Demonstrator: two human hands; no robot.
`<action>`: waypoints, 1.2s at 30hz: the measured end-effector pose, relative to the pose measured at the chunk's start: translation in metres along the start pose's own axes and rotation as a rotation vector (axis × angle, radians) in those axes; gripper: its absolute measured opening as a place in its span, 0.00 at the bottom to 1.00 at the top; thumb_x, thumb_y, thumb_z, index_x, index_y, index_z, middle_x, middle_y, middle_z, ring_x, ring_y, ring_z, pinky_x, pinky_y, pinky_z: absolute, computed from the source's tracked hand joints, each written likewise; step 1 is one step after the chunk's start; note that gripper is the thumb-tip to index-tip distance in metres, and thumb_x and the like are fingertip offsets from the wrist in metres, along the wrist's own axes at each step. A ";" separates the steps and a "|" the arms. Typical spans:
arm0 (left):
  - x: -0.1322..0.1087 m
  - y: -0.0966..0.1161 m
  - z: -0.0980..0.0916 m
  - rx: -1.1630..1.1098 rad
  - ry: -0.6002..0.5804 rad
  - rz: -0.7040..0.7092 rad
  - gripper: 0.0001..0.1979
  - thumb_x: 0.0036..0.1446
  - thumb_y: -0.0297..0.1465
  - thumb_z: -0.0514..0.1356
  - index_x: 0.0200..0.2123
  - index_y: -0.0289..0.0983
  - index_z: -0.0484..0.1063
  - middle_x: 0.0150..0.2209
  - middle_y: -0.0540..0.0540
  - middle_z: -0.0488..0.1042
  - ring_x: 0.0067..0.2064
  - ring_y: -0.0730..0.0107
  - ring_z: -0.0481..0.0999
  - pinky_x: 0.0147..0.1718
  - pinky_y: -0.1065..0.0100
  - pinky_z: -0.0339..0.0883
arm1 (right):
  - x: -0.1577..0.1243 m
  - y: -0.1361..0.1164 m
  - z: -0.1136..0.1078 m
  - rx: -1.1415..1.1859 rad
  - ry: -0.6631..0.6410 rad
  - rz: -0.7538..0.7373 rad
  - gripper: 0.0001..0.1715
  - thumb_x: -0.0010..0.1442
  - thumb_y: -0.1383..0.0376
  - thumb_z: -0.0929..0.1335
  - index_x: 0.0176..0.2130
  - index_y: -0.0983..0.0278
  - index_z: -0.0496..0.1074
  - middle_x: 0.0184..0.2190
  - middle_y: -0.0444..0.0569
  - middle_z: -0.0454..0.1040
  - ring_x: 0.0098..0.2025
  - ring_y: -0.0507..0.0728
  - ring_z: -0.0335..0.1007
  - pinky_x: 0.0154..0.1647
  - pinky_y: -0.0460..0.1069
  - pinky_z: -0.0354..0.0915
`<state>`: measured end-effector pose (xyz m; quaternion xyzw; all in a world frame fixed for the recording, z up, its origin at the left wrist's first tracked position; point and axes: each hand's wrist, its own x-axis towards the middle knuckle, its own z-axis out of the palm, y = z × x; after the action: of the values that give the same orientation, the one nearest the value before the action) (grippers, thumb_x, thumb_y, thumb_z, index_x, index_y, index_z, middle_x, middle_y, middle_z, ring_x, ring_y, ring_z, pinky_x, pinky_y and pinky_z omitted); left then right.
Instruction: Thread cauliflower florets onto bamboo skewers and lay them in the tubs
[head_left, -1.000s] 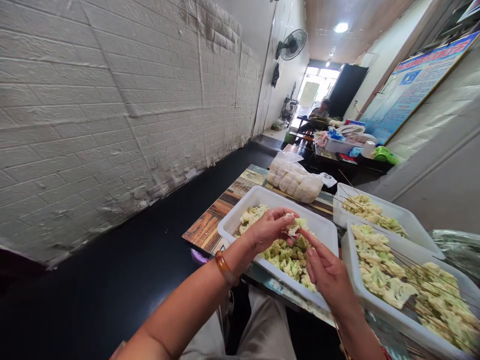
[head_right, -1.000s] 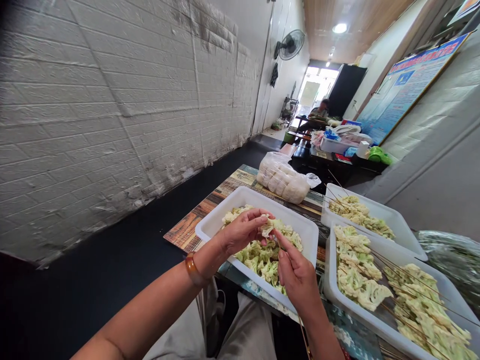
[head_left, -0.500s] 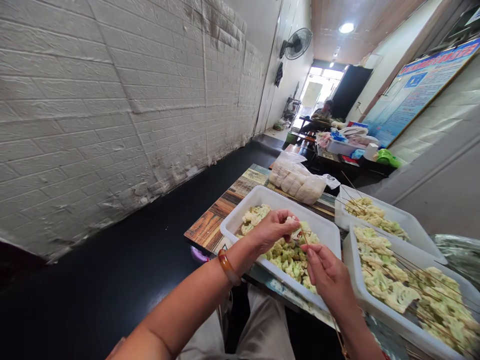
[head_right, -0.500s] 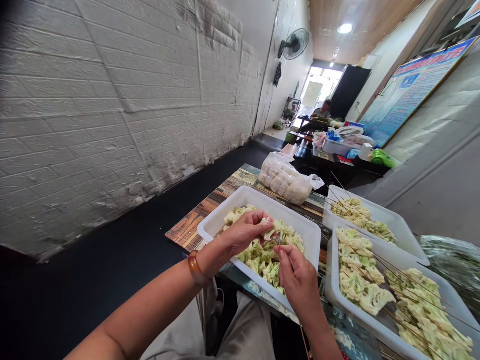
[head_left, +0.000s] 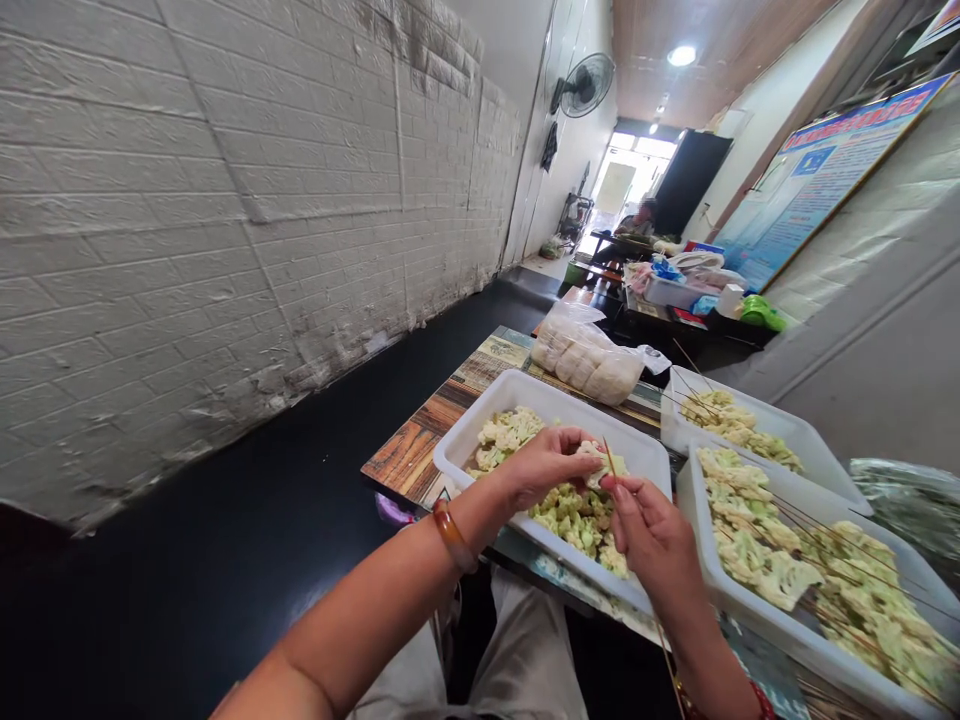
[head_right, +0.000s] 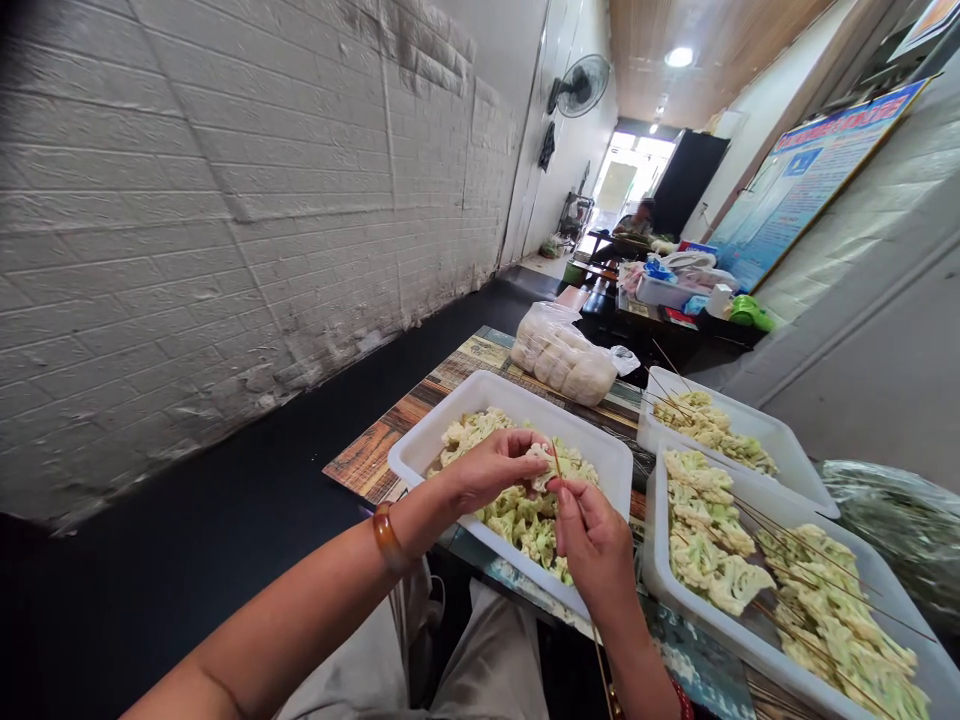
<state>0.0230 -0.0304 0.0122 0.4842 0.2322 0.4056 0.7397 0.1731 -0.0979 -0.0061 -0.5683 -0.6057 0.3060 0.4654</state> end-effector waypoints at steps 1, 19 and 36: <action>0.001 -0.001 -0.001 -0.009 -0.006 -0.007 0.19 0.39 0.39 0.70 0.29 0.32 0.70 0.25 0.49 0.70 0.27 0.76 0.69 0.26 0.73 0.63 | 0.000 0.000 0.000 0.015 -0.009 0.014 0.26 0.61 0.46 0.62 0.43 0.65 0.71 0.12 0.37 0.59 0.15 0.51 0.54 0.17 0.47 0.50; 0.006 0.004 -0.007 -0.196 0.137 0.033 0.19 0.39 0.38 0.70 0.24 0.33 0.64 0.25 0.48 0.71 0.24 0.77 0.70 0.20 0.75 0.55 | -0.004 0.001 -0.005 0.080 -0.106 0.038 0.29 0.61 0.51 0.63 0.55 0.65 0.71 0.13 0.39 0.55 0.15 0.50 0.51 0.16 0.47 0.50; 0.007 0.000 -0.007 -0.101 0.208 0.068 0.16 0.41 0.36 0.69 0.25 0.33 0.67 0.23 0.52 0.67 0.23 0.81 0.64 0.25 0.74 0.56 | -0.001 0.002 -0.011 0.099 -0.117 -0.022 0.26 0.57 0.53 0.67 0.51 0.61 0.75 0.17 0.46 0.70 0.20 0.55 0.66 0.15 0.47 0.61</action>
<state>0.0215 -0.0211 0.0096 0.4091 0.2705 0.4896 0.7209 0.1844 -0.1002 -0.0038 -0.5188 -0.6222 0.3633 0.4602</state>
